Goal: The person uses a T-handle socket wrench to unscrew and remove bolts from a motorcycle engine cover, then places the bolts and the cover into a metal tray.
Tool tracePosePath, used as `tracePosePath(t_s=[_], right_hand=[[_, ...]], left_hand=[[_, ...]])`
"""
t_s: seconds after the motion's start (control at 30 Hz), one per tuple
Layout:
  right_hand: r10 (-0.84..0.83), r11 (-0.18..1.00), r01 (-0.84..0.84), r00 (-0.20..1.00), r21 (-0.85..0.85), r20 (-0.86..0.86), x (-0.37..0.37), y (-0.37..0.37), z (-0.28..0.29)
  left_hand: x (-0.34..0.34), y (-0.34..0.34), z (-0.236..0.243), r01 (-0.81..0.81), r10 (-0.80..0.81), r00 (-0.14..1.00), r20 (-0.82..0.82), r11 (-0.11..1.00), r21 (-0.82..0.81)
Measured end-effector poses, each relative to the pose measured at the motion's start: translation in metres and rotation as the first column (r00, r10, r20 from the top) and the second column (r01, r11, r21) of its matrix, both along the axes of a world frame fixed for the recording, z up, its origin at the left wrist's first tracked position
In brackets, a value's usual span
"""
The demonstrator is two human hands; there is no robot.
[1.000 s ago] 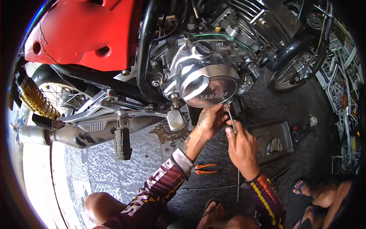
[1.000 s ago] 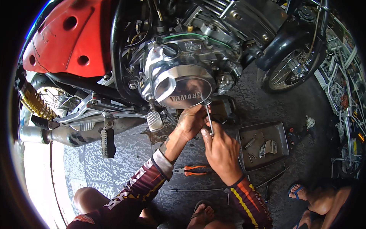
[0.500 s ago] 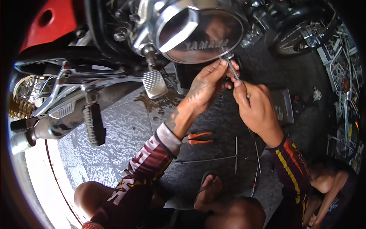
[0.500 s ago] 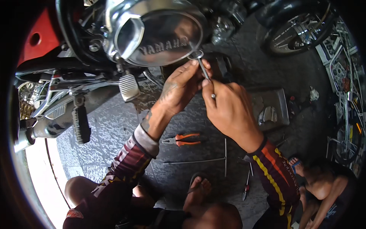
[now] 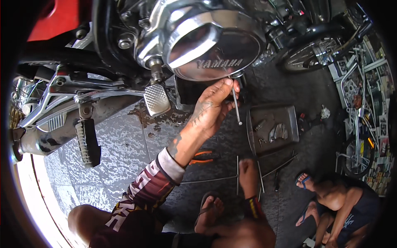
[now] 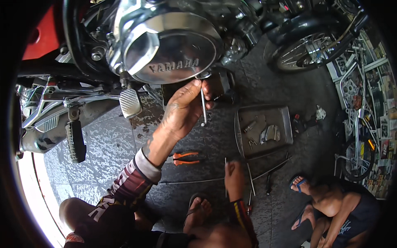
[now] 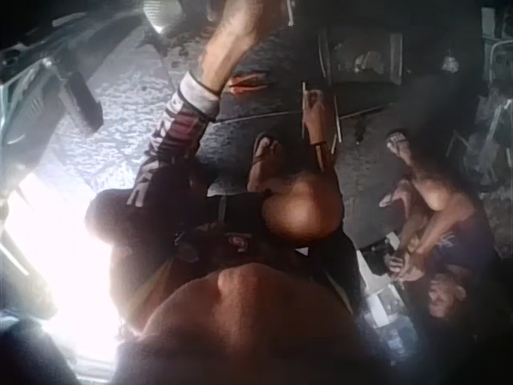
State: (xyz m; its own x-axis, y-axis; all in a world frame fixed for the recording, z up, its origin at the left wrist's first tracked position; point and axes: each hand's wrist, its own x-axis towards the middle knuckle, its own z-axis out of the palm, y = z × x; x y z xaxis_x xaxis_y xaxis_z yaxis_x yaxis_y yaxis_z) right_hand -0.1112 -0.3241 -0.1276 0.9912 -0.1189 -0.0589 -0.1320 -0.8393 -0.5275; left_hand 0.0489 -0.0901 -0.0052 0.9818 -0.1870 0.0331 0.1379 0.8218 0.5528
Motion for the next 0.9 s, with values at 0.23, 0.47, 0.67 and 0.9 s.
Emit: tracePosePath(t_s=[0.23, 0.47, 0.67, 0.9], right_hand=[[-0.162, 0.954, 0.164, 0.986, -0.253, 0.029, -0.048, -0.003, -0.066], [-0.109, 0.875, -0.019, 0.966, -0.484, -0.235, -0.035, 0.000, -0.059], [-0.058, 0.932, -0.009, 0.983, -0.364, -0.172, -0.044, 0.004, -0.046], [0.215, 0.975, -0.199, 0.957, -0.096, 0.196, -0.018, 0.001, 0.129]], left_hand=[[-0.001, 0.001, 0.000, 0.002, -0.005, 1.000, -0.028, 0.996, -0.094], [-0.004, -0.004, 0.003, -0.019, 0.010, 0.998, -0.060, 0.990, -0.142], [-0.013, -0.026, 0.029, -0.093, 0.051, 0.994, -0.094, 0.843, -0.530], [-0.003, -0.040, 0.031, -0.193, 0.014, 0.966, -0.259, 0.706, -0.682]])
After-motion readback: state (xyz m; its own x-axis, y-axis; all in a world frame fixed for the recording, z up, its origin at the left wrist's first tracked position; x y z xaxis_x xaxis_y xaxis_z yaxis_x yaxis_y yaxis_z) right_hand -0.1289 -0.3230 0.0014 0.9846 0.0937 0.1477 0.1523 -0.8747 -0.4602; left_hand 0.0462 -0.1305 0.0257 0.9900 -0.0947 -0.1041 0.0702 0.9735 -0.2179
